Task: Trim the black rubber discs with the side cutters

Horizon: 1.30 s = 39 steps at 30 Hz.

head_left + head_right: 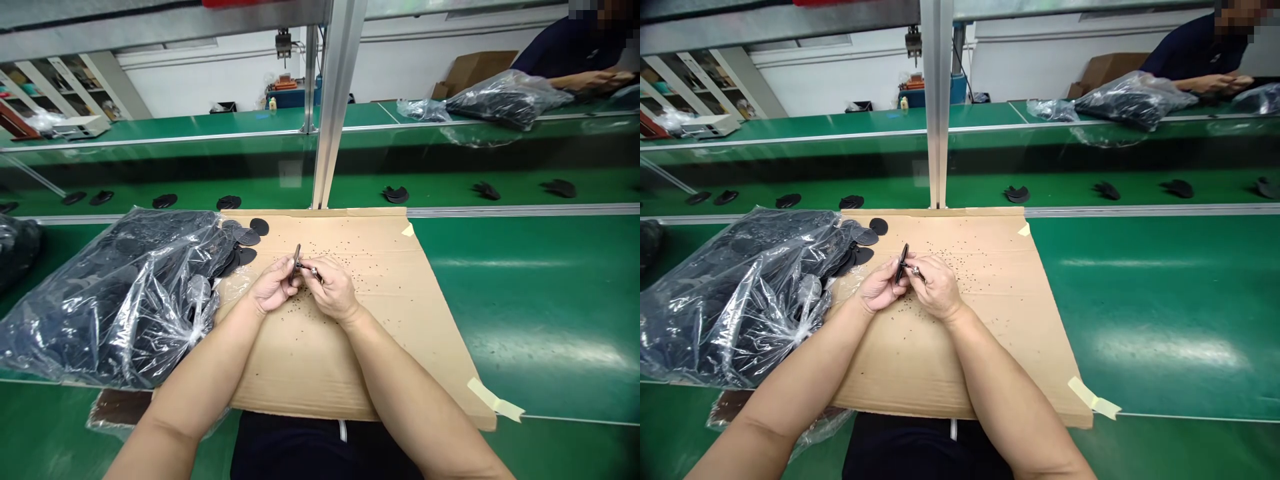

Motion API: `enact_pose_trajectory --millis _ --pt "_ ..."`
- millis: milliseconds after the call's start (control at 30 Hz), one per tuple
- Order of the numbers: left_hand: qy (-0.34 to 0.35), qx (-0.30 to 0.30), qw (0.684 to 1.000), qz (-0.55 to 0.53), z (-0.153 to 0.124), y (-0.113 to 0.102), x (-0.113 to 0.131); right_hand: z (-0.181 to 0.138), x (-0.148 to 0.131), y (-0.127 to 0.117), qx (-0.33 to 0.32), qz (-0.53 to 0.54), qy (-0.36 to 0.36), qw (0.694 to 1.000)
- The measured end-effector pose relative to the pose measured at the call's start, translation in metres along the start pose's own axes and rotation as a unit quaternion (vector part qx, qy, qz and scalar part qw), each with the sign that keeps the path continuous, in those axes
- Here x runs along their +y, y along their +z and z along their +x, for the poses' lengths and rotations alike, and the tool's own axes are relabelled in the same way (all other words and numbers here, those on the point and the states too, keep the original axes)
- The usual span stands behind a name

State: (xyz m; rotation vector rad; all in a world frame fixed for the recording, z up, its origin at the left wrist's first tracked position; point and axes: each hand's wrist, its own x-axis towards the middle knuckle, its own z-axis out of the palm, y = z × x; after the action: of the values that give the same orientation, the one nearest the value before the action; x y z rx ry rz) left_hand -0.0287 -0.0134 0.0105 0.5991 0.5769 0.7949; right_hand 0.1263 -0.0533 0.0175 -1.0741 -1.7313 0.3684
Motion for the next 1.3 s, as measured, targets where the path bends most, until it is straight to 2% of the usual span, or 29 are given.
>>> enact_pose_trajectory --millis 133,367,433,500,600,667,800,933,1133,1300 --pt "0.006 -0.005 1.0 0.011 0.0 0.001 0.0 0.001 0.001 -0.002 -0.002 0.006 0.003 1.0" --pt "0.035 0.028 0.999 0.013 0.004 0.004 -0.004 0.0 -0.001 0.003 0.024 0.055 0.037 0.997" --pt "0.083 0.042 0.995 0.019 0.007 0.005 -0.005 -0.001 0.001 0.005 0.037 0.089 0.067 0.993" --pt "0.171 0.067 0.982 0.039 0.01 0.004 -0.006 -0.003 0.005 0.007 0.056 0.128 0.11 0.984" --pt "0.32 0.112 0.932 0.128 0.012 0.0 -0.008 -0.003 0.013 0.006 0.085 0.167 0.157 0.97" --pt "0.395 0.125 0.881 0.23 0.01 -0.003 -0.008 -0.002 0.017 0.005 0.093 0.156 0.159 0.97" --pt "0.473 0.147 0.773 0.395 0.006 -0.008 -0.01 0.001 0.02 0.004 0.104 0.114 0.122 0.98" --pt "0.538 0.141 0.695 0.455 0.008 -0.01 -0.011 0.001 0.021 0.006 0.1 0.094 0.096 0.986" --pt "0.567 0.165 0.625 0.51 0.009 -0.01 -0.009 -0.001 0.026 0.009 0.088 0.069 0.099 0.989" --pt "0.569 0.167 0.601 0.537 0.006 -0.009 -0.008 -0.001 0.024 0.008 0.072 0.039 0.098 0.992"
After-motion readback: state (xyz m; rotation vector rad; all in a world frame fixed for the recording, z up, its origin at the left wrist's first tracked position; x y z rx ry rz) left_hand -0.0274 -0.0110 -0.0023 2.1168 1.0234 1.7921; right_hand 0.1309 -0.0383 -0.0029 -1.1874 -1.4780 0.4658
